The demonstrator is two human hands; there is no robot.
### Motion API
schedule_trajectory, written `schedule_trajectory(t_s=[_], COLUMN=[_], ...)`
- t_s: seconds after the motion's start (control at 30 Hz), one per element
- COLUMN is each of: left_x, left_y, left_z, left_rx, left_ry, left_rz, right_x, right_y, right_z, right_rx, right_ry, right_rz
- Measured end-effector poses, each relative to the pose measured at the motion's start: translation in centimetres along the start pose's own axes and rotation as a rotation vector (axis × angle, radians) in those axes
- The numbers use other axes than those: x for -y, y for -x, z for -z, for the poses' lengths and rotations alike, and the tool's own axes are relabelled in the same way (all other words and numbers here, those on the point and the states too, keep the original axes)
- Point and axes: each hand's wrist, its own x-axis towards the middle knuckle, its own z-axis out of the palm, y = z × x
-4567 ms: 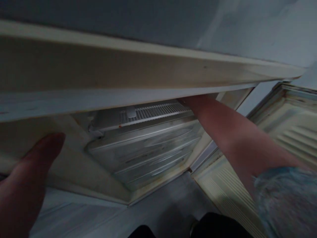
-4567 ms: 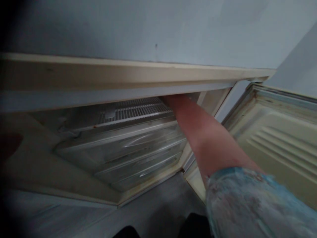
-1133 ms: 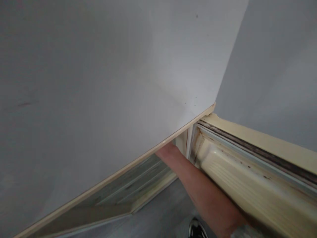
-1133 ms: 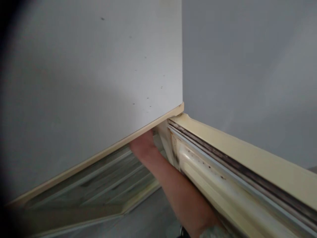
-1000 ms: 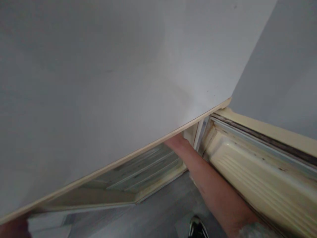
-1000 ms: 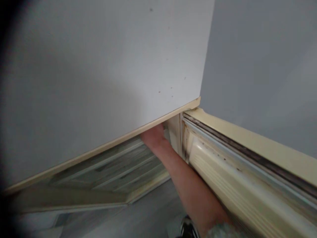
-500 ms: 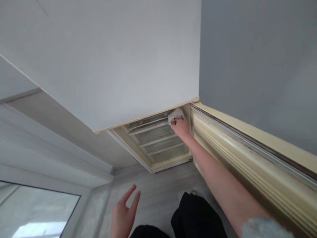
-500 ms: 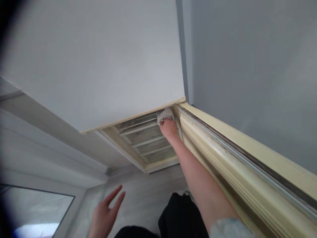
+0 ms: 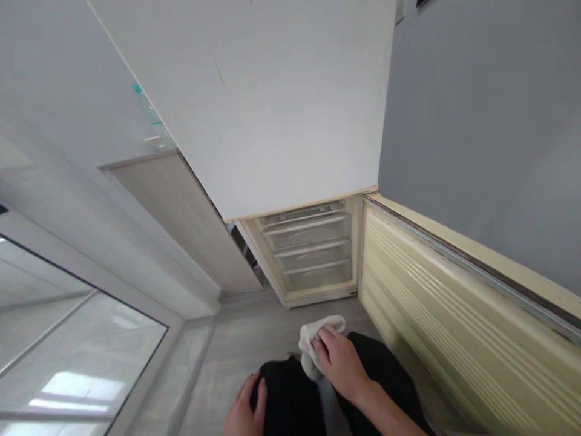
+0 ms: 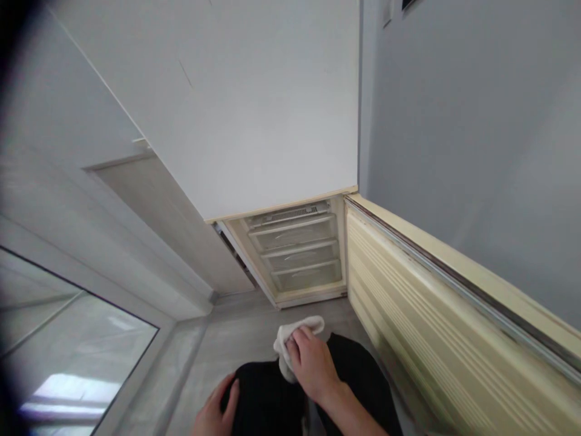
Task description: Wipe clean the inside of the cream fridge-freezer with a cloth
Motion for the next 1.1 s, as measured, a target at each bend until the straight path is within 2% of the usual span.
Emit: schedule_trajectory(t_s=[0.07, 0.13, 0.2, 0.27, 0.3, 0.4, 0.53, 0.67, 0.8, 0.93, 1.1], left_x=[-2.1, -5.7, -10.6, -15.8, -18.2, -24.1, -28.7, -31.4, -32.8, -31.7, -28.0], left_y=[-1.6, -3.8, -6.7, -10.1, -12.0, -17.8, -24.1, -27.4, -27.6, -24.6, -18.9], left_z=[0.1, -0.4, -1.6, -3.4, -4.3, -6.7, -8.7, -9.8, -11.0, -12.1, -12.2], left_rx=[-0.042, -0.073, -0.009, 0.052, 0.131, 0.242, 0.307, 0.319, 0.247, 0.125, 0.038], left_ry=[0.063, 0.223, 0.568, 1.008, 1.221, 1.371, 1.485, 1.558, 1.591, 1.623, 1.63], left_rz=[-0.01, 0.006, 0.064, 0.19, 0.256, 0.296, 0.314, 0.312, 0.295, 0.264, 0.244], right_x=[0.1, -0.6, -1.9, -3.5, -4.1, -4.5, -2.5, -1.3, -2.1, -3.0, -3.6], right_y=[-1.5, -3.7, -5.9, -7.4, -7.9, -8.6, -9.8, -10.8, -10.4, -10.1, -10.0], right_z=[1.2, 1.8, 1.4, 0.1, -0.7, -3.0, -3.9, -3.9, -4.2, -3.7, -2.9], right_rx=[0.071, 0.092, 0.09, 0.089, 0.093, 0.13, 0.187, 0.217, 0.272, 0.382, 0.618], right_ry=[0.048, 0.078, 0.094, 0.099, 0.108, 0.146, 0.109, 0.059, 0.092, 0.193, 0.309], right_rz=[-0.009, -0.029, -0.057, -0.118, -0.162, -0.224, -0.173, -0.265, -0.238, -0.266, -0.282])
